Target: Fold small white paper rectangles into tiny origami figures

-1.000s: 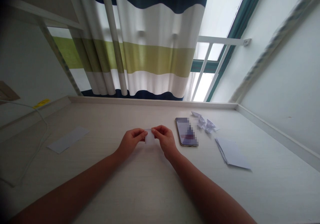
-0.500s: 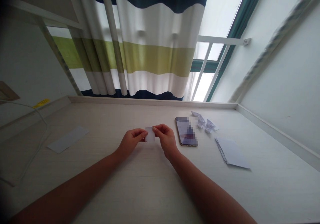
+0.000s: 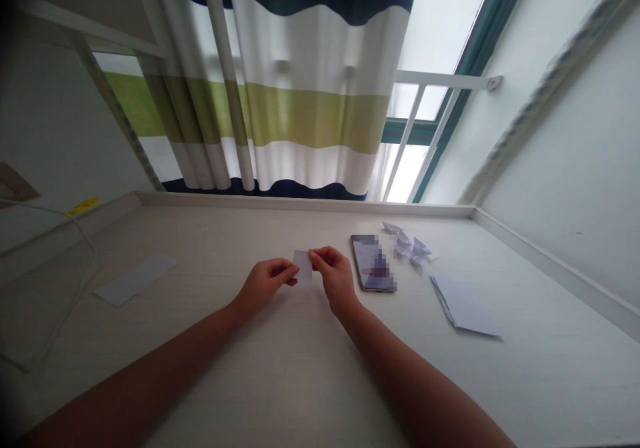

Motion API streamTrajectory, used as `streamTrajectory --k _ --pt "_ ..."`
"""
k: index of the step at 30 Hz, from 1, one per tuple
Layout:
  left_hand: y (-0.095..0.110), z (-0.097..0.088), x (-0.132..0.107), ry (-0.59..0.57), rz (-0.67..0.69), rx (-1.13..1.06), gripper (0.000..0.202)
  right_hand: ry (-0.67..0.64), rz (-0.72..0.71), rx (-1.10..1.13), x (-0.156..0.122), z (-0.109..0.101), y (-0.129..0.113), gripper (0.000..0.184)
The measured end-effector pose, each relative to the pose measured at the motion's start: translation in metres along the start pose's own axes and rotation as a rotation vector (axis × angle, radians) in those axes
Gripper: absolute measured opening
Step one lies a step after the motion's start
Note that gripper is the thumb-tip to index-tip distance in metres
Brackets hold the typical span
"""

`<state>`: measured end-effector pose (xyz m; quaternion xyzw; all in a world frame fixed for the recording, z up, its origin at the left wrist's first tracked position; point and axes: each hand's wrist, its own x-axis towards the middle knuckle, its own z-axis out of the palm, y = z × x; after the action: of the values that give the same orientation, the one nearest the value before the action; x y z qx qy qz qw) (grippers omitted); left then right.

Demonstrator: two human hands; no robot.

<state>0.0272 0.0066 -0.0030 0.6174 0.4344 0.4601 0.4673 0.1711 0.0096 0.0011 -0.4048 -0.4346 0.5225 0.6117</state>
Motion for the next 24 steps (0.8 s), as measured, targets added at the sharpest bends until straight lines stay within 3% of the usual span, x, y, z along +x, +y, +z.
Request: streamTrajectory --k 7,24 --pt "0.006 0.0002 -0.0006 0.034 -0.012 0.046 0.019 0.003 -0.005 -0.019 0.001 -0.0007 -0.0003 0.015" --pt "0.0017 0.0004 -0.0005 -0.038 0.018 -0.015 0.017 0.017 0.009 -0.007 0.0004 0.0002 -0.0007 0.017"
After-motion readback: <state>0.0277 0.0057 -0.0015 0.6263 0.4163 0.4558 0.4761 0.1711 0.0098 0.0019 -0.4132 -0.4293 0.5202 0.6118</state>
